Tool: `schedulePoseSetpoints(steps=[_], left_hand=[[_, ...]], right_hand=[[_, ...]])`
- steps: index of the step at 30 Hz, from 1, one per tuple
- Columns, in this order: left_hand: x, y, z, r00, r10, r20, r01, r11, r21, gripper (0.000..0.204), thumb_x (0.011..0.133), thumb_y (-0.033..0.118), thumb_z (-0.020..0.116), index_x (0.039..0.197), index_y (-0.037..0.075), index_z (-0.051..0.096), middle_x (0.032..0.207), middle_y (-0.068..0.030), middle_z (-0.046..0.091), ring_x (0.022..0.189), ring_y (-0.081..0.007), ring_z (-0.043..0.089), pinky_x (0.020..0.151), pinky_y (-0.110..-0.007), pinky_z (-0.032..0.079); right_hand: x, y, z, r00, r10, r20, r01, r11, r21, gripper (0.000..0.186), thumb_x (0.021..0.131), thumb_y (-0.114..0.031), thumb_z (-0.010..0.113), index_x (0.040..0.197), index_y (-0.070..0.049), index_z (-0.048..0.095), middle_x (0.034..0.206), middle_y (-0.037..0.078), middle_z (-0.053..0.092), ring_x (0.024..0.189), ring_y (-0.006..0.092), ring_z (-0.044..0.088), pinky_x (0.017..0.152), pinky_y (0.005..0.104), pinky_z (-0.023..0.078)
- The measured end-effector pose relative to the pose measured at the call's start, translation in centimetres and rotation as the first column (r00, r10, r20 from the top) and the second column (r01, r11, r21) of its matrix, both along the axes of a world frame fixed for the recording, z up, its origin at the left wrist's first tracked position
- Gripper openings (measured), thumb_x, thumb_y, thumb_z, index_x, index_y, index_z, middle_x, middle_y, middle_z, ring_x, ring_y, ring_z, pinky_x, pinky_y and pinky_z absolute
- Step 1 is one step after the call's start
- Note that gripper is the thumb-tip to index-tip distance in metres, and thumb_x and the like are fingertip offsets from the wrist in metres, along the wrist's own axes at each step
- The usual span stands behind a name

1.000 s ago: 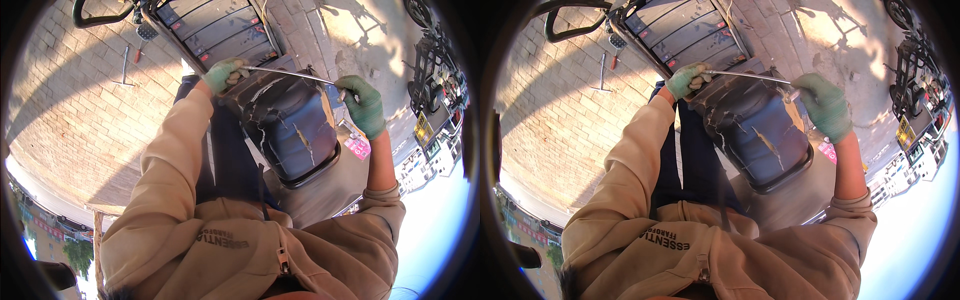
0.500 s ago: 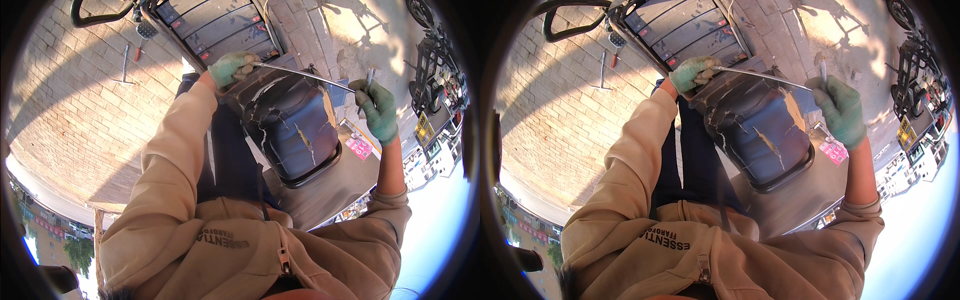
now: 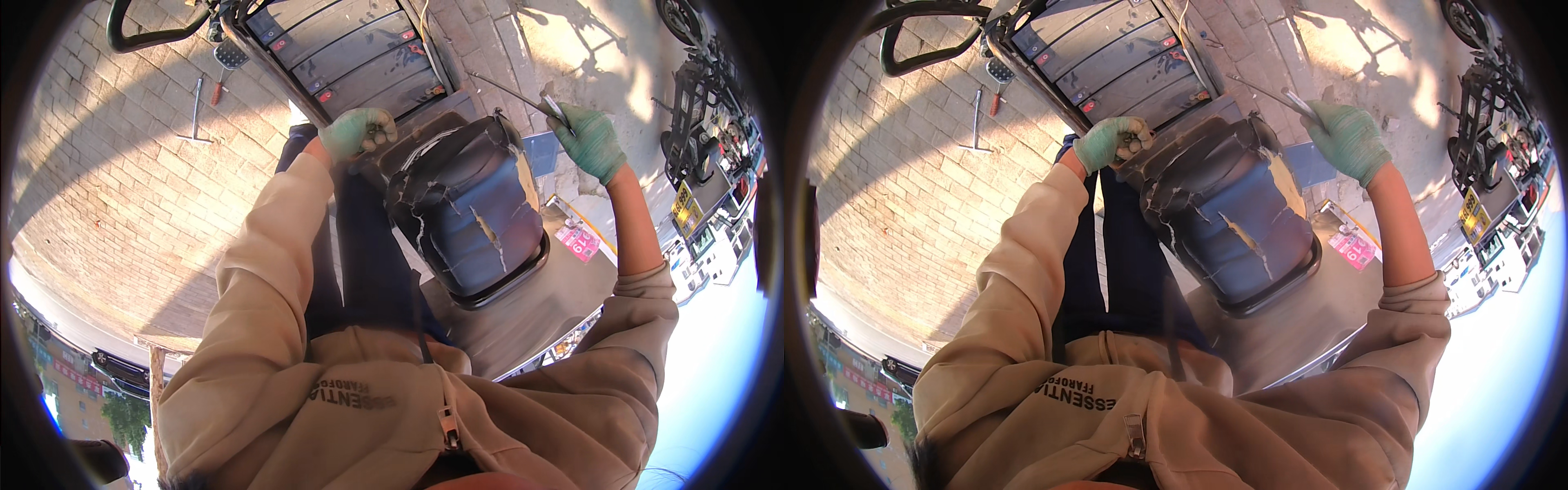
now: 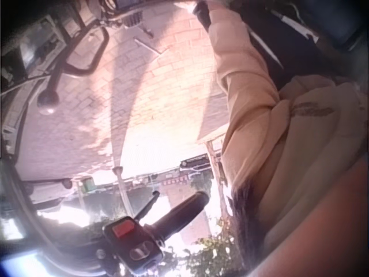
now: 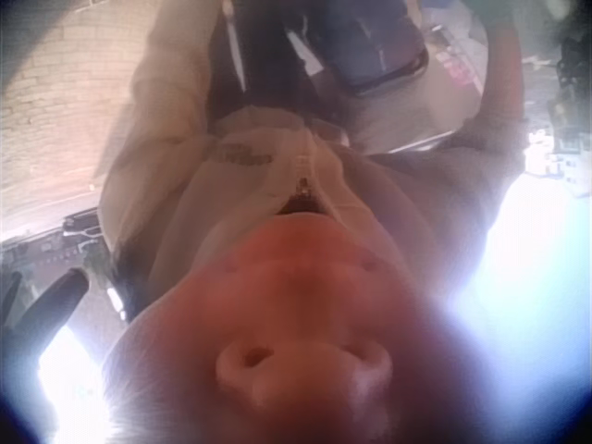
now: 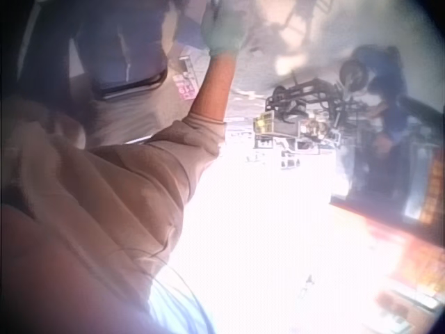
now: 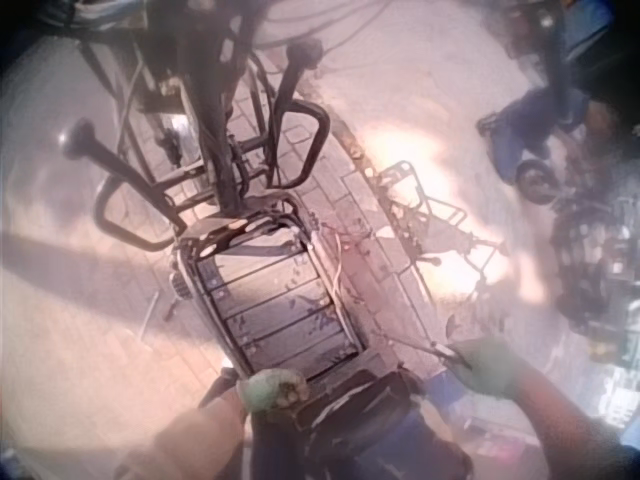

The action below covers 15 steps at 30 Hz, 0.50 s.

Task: The person uses a wrench to loosen and tighten bolts on the battery compartment of an electric scooter. They manipulate wires and adjust components under the seat area, working methodically on the scooter's electrical system.

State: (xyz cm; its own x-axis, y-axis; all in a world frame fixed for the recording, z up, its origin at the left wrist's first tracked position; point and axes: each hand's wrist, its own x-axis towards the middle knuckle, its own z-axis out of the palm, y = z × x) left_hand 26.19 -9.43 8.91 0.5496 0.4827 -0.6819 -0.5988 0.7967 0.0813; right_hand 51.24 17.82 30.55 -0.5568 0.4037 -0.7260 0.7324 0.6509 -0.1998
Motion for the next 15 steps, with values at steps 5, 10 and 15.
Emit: schedulePoseSetpoints(steps=[5, 10, 15], left_hand=[[2.4, -1.0, 3.9, 0.926, 0.004, -0.376, 0.023, 0.997, 0.067, 0.042, 0.098, 0.039, 0.057, 0.07, 0.008, 0.063, 0.066, 0.002, 0.054, 0.055, -0.0057, 0.041, 0.05, -0.022, 0.032], [7.0, 0.2, 11.2, 0.619, 0.01, -0.786, 0.121, 0.987, 0.108, 0.05, 0.095, 0.041, 0.064, 0.065, 0.002, 0.063, 0.059, -0.001, 0.053, 0.056, -0.0106, 0.044, 0.056, -0.031, 0.038], [6.6, 2.0, 13.4, 0.381, 0.003, -0.924, 0.384, 0.909, 0.161, 0.043, 0.095, 0.039, 0.057, 0.073, 0.004, 0.068, 0.073, -0.0163, 0.062, 0.073, -0.0372, 0.061, 0.07, -0.043, 0.048]], right_hand=[[0.0, 0.2, -2.1, 0.995, 0.078, 0.062, -0.074, 0.995, -0.059, 0.025, 0.095, -0.026, 0.057, 0.113, -0.013, 0.069, 0.081, 0.018, 0.067, 0.078, 0.037, 0.065, 0.073, 0.0464, 0.051], [-0.3, -0.6, -4.5, 0.998, 0.055, 0.043, -0.049, 0.991, -0.127, 0.027, 0.096, -0.028, 0.058, 0.115, -0.016, 0.072, 0.084, 0.018, 0.068, 0.078, 0.0363, 0.066, 0.071, 0.0442, 0.052], [0.2, -0.9, -6.5, 0.983, 0.085, 0.162, -0.064, 0.989, -0.13, 0.027, 0.098, -0.028, 0.055, 0.114, -0.014, 0.071, 0.092, 0.019, 0.069, 0.088, 0.0373, 0.067, 0.079, 0.0449, 0.052]])
